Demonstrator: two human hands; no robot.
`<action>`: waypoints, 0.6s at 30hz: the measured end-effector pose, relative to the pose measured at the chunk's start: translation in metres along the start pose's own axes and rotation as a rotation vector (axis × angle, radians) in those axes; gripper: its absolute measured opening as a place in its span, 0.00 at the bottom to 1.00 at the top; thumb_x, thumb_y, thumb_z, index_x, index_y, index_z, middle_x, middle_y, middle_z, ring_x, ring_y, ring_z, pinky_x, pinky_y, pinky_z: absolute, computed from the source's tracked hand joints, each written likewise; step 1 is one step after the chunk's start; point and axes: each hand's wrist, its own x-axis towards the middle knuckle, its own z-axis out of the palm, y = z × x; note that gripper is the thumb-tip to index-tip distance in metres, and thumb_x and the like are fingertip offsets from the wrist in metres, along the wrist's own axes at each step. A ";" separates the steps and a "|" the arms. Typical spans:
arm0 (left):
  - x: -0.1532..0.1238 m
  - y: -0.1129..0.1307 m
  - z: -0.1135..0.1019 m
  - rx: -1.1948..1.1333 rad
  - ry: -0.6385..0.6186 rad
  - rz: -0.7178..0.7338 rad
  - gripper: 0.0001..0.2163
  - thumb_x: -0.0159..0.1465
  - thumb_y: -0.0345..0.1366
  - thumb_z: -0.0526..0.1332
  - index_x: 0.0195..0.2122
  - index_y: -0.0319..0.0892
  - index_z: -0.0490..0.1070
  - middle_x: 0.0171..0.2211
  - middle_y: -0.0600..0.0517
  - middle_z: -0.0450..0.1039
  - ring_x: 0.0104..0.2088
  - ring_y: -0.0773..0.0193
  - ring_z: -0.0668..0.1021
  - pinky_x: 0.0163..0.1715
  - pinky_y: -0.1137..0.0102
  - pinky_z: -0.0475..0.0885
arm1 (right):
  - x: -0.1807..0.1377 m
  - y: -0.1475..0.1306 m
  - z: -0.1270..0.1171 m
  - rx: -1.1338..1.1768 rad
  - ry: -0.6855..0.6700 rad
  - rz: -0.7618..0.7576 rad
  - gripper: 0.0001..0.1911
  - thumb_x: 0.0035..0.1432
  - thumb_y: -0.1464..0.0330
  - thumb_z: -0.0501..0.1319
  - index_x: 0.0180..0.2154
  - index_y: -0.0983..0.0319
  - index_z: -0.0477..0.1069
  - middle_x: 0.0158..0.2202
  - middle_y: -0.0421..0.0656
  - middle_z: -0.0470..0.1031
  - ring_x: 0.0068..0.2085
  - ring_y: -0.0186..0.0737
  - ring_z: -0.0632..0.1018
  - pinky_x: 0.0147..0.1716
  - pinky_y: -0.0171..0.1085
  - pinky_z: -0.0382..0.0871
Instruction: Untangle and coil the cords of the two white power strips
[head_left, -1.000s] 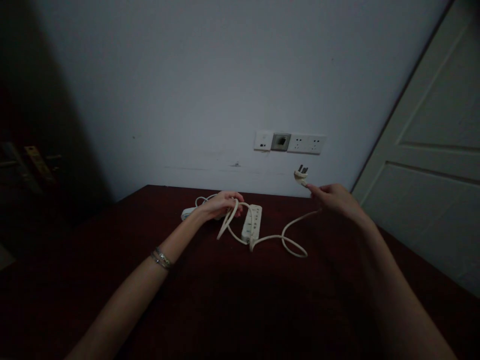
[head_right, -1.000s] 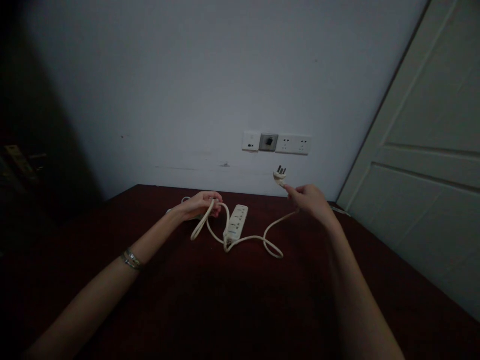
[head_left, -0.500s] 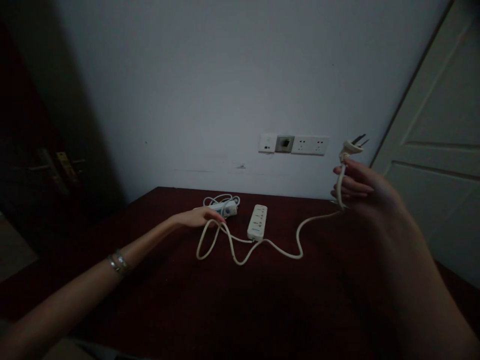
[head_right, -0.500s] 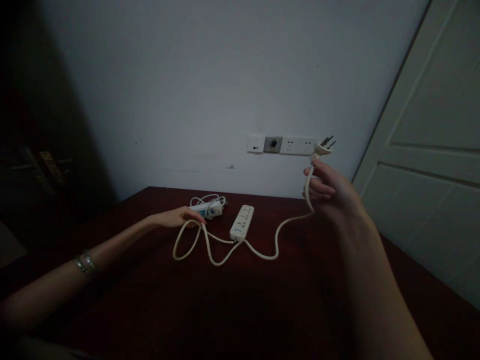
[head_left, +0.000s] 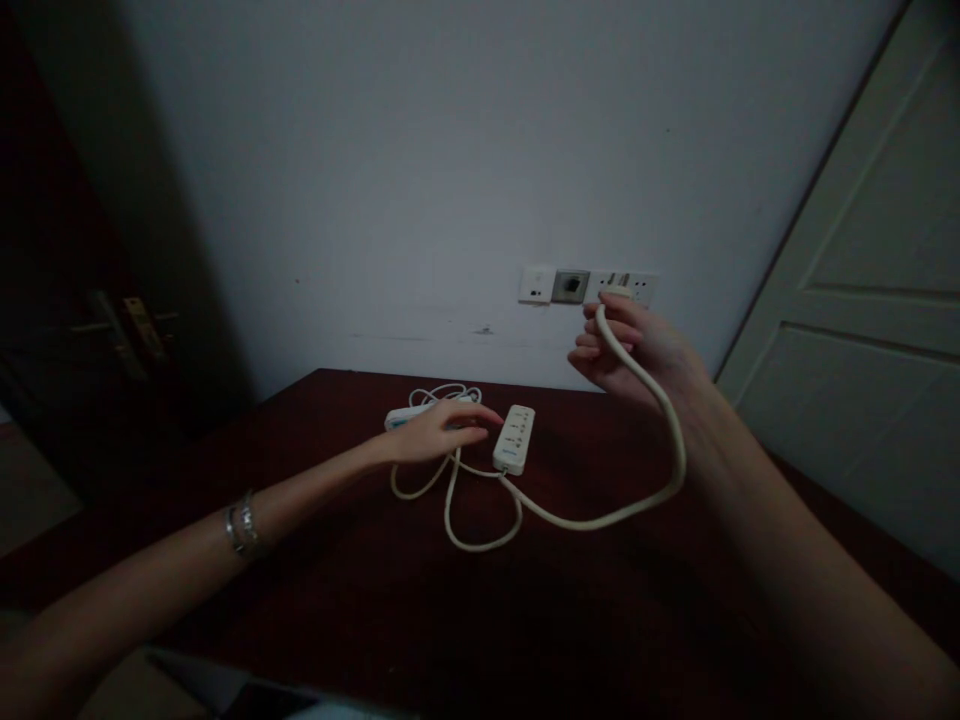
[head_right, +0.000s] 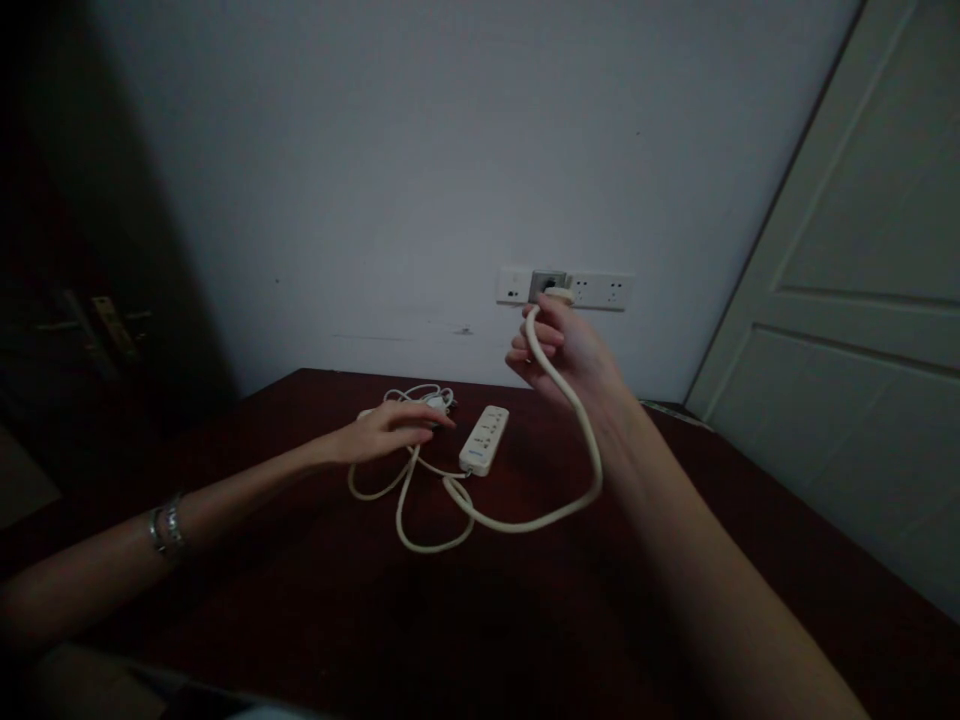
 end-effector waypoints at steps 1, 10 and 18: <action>0.000 0.011 0.007 -0.085 -0.098 0.020 0.15 0.64 0.37 0.52 0.49 0.40 0.69 0.49 0.46 0.70 0.49 0.61 0.71 0.50 0.65 0.62 | 0.003 0.003 0.005 0.028 0.002 0.002 0.16 0.61 0.67 0.51 0.21 0.60 0.59 0.10 0.30 0.44 0.13 0.26 0.51 0.17 0.29 0.55; -0.021 0.046 0.037 -0.085 -0.457 0.068 0.14 0.64 0.41 0.52 0.37 0.37 0.72 0.25 0.51 0.70 0.26 0.70 0.72 0.26 0.75 0.65 | 0.021 0.007 -0.025 0.151 0.068 0.029 0.13 0.58 0.69 0.54 0.22 0.61 0.59 0.12 0.31 0.54 0.13 0.23 0.55 0.16 0.26 0.56; -0.019 0.076 -0.022 -0.192 0.060 0.072 0.11 0.62 0.39 0.55 0.28 0.37 0.69 0.18 0.56 0.61 0.20 0.73 0.64 0.18 0.77 0.59 | 0.001 0.046 -0.069 0.277 0.201 0.189 0.11 0.59 0.65 0.48 0.28 0.61 0.64 0.17 0.35 0.64 0.15 0.25 0.62 0.19 0.27 0.61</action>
